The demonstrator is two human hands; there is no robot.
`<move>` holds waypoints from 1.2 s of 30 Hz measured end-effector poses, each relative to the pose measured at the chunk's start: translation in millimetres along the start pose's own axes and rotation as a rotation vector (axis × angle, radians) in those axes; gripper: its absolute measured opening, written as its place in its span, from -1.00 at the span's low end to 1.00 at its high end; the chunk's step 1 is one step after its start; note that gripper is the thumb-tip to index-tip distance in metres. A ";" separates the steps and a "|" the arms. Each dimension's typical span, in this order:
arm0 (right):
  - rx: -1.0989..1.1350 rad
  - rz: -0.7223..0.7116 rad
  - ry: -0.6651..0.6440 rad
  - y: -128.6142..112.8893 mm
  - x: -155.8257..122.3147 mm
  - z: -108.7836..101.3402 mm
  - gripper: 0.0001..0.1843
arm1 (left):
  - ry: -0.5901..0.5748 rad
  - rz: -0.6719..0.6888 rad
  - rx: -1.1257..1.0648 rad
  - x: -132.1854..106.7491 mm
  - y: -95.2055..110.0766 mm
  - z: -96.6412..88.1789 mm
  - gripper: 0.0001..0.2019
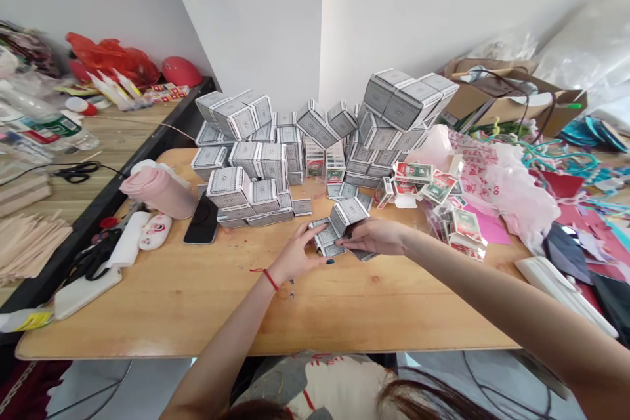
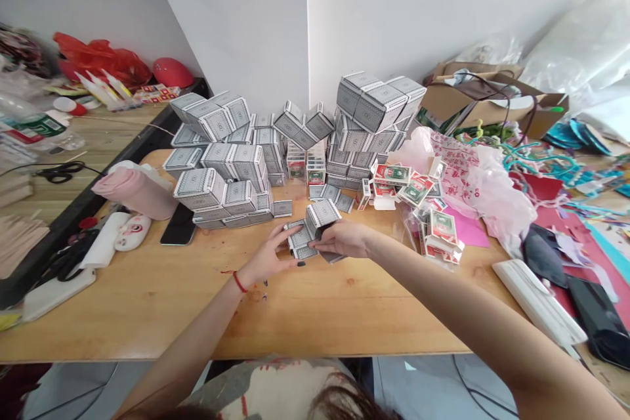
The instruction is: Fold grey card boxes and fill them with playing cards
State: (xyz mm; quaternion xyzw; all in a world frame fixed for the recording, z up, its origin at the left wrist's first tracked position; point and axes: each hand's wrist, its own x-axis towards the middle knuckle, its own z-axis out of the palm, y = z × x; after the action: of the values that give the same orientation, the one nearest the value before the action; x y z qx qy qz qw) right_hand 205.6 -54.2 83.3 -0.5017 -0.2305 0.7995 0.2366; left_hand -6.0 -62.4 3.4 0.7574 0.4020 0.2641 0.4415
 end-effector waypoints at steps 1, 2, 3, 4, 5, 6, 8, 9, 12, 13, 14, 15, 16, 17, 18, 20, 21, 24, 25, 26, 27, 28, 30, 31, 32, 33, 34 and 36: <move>-0.002 0.002 -0.001 0.0 0.3 -0.4 -0.69 | -0.003 -0.003 0.003 0.2 0.1 -0.2 -0.30; -0.001 0.004 -0.001 0.0 0.6 -0.7 -0.69 | -0.004 -0.005 0.005 0.3 0.2 -0.4 -0.30; 0.001 0.003 0.000 0.0 0.9 -1.1 -0.69 | -0.004 -0.005 0.006 0.5 0.2 -0.5 -0.30; 0.004 0.002 -0.001 0.1 1.2 -1.4 -0.69 | -0.005 -0.004 0.006 0.6 0.2 -0.5 -0.30; 0.007 0.001 -0.002 0.2 1.3 -1.7 -0.69 | -0.004 -0.003 0.005 0.6 0.2 -0.6 -0.31; 0.011 -0.001 -0.006 0.4 1.3 -1.9 -0.69 | -0.004 -0.002 0.006 0.6 0.3 -0.5 -0.31; 0.019 -0.008 -0.020 0.6 0.7 -2.2 -0.68 | 0.002 -0.002 0.008 0.5 0.4 -0.3 -0.31; 0.023 -0.011 -0.031 0.7 0.1 -2.3 -0.67 | 0.005 -0.003 0.009 0.4 0.5 -0.2 -0.30; 0.036 -0.020 -0.060 0.6 -1.7 -2.8 -0.64 | 0.010 -0.003 0.010 0.0 0.7 0.4 -0.30; 0.039 -0.020 -0.067 0.5 -2.2 -3.1 -0.64 | 0.008 0.000 0.009 -0.1 0.7 0.7 -0.29; 0.041 -0.019 -0.074 0.4 -2.3 -3.5 -0.64 | 0.007 0.002 0.008 -0.1 0.6 1.1 -0.29; 0.042 -0.016 -0.079 0.3 -2.2 -3.9 -0.63 | 0.006 0.003 0.007 -0.1 0.5 1.5 -0.29; 0.043 -0.014 -0.081 0.3 -1.7 -4.3 -0.62 | 0.007 0.002 0.007 0.0 0.3 2.0 -0.29; 0.043 -0.012 -0.080 0.4 -0.9 -4.8 -0.61 | 0.010 0.001 0.007 0.0 0.1 2.5 -0.29; 0.044 -0.009 -0.075 0.7 0.2 -5.1 -0.61 | 0.015 0.000 0.010 0.1 -0.1 3.0 -0.29; 0.039 -0.001 -0.050 1.6 3.0 -5.2 -0.62 | 0.021 0.001 0.019 0.3 -0.3 4.1 -0.28; 0.032 0.007 -0.031 2.3 4.4 -4.9 -0.63 | 0.023 0.002 0.024 0.3 -0.3 4.6 -0.28; -0.012 0.026 0.050 5.0 7.9 -2.8 -0.70 | 0.025 0.002 0.043 0.2 0.3 6.0 -0.27; -0.032 0.026 0.078 5.9 8.5 -1.8 -0.71 | 0.026 -0.001 0.049 0.2 0.7 6.3 -0.27; -0.053 0.021 0.104 6.6 8.9 -0.9 -0.72 | 0.027 -0.003 0.055 0.2 1.1 6.7 -0.26; -0.071 0.010 0.123 7.2 8.9 -0.2 -0.73 | 0.028 -0.004 0.059 0.3 1.5 6.9 -0.26; -0.085 -0.007 0.133 7.5 8.7 0.4 -0.73 | 0.028 -0.005 0.063 0.3 1.9 7.1 -0.26; -0.099 -0.039 0.121 7.2 7.4 0.8 -0.74 | 0.027 -0.009 0.069 0.5 2.5 7.3 -0.26; -0.101 -0.046 0.109 6.7 6.4 0.7 -0.75 | 0.026 -0.012 0.070 0.5 2.6 7.3 -0.26; -0.099 -0.045 0.094 6.1 5.4 0.4 -0.76 | 0.025 -0.015 0.071 0.6 2.6 7.3 -0.26; -0.098 -0.037 0.082 5.3 4.4 0.2 -0.78 | 0.025 -0.018 0.071 0.6 2.6 7.3 -0.27; -0.095 -0.025 0.072 4.6 3.4 0.0 -0.80 | 0.026 -0.020 0.069 0.6 2.4 7.3 -0.27; -0.084 -0.014 0.062 3.3 1.7 0.2 -0.82 | 0.033 -0.020 0.060 0.6 2.0 7.7 -0.27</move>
State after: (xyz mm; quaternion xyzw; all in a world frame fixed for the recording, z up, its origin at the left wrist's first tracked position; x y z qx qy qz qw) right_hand 204.4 -55.8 80.2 -0.5341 -0.2600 0.7716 0.2276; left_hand 0.9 -66.0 1.6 0.7618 0.4244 0.2601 0.4145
